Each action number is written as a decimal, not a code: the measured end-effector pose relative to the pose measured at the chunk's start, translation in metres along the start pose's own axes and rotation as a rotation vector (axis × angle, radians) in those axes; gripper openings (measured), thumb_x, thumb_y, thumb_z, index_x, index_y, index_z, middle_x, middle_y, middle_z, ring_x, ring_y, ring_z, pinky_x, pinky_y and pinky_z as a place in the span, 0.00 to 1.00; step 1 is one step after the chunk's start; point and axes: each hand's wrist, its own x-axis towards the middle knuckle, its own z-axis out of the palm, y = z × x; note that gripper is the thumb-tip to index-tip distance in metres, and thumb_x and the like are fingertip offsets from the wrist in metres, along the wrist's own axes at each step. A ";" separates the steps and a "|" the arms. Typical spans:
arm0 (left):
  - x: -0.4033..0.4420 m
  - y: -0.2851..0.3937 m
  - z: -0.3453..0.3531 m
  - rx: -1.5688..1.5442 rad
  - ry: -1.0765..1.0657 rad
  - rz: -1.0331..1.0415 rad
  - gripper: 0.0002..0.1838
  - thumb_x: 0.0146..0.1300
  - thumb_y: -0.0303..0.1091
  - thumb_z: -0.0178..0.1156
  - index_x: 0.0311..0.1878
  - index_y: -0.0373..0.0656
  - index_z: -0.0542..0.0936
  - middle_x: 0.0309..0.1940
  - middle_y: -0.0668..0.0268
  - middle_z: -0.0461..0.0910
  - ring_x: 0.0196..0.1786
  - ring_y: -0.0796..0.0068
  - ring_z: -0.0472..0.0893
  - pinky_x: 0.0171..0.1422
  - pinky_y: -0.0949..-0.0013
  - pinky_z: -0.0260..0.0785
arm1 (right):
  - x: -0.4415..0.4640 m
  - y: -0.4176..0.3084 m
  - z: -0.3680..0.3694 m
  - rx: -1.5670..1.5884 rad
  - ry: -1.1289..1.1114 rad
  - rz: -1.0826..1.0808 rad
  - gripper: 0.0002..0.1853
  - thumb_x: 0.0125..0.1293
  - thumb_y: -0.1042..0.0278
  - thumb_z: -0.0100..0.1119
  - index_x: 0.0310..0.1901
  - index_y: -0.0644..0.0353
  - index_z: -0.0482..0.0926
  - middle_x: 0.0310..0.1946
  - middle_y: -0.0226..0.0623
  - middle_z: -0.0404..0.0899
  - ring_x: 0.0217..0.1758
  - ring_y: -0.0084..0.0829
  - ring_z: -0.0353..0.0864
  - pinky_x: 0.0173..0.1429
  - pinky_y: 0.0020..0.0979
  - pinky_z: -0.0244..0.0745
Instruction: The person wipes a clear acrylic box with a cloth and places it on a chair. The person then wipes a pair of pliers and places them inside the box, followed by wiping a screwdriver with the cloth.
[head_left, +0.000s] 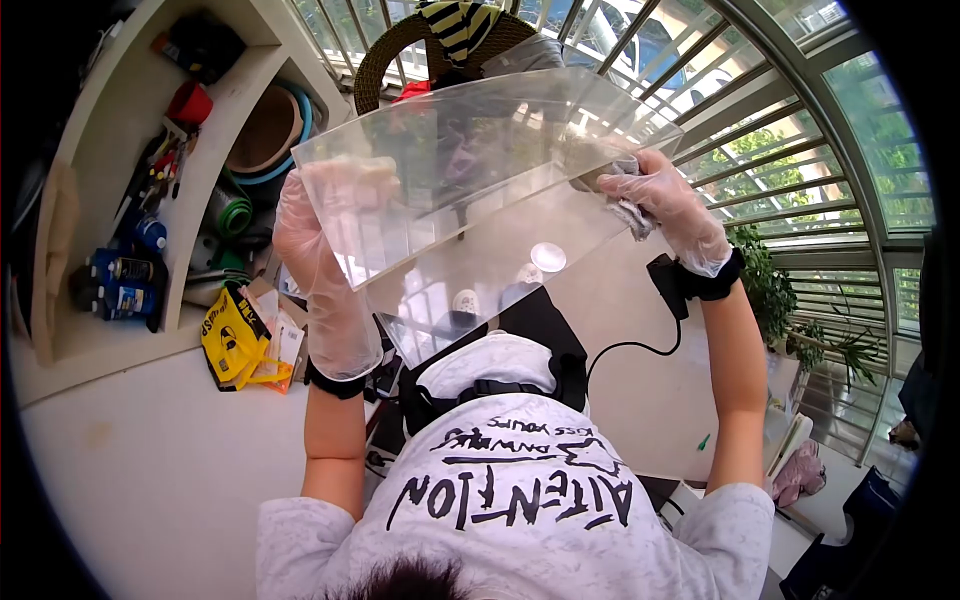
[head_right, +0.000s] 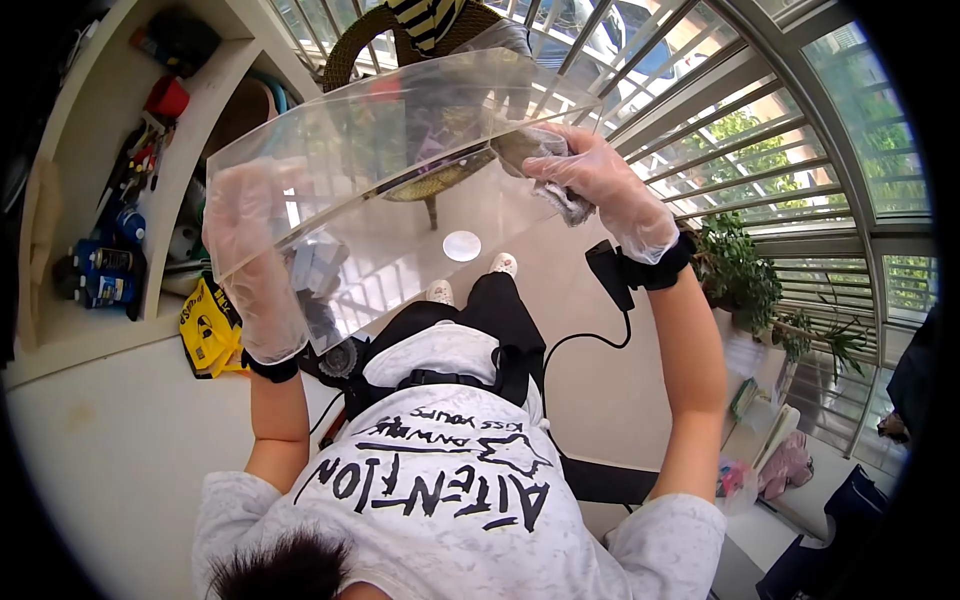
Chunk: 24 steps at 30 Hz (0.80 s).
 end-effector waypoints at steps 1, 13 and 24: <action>0.002 -0.012 -0.005 -0.104 -0.020 0.040 0.08 0.62 0.34 0.55 0.39 0.39 0.74 0.32 0.65 0.78 0.33 0.79 0.77 0.40 0.76 0.70 | 0.000 -0.002 0.001 -0.026 0.001 0.014 0.21 0.56 0.65 0.63 0.52 0.59 0.74 0.27 0.24 0.73 0.27 0.13 0.70 0.29 0.17 0.64; 0.002 -0.012 0.003 -0.218 -0.044 0.177 0.09 0.65 0.31 0.50 0.41 0.35 0.75 0.34 0.61 0.80 0.36 0.76 0.79 0.43 0.75 0.72 | 0.023 0.014 0.000 -0.226 0.045 0.077 0.10 0.58 0.65 0.60 0.37 0.62 0.77 0.23 0.30 0.76 0.20 0.18 0.71 0.21 0.22 0.64; 0.011 -0.016 0.005 -0.020 -0.057 0.144 0.09 0.66 0.27 0.46 0.40 0.35 0.75 0.35 0.60 0.80 0.37 0.76 0.79 0.44 0.75 0.71 | 0.007 0.001 -0.022 -0.719 -0.054 0.228 0.11 0.55 0.60 0.62 0.31 0.60 0.79 0.22 0.30 0.77 0.20 0.19 0.73 0.19 0.23 0.64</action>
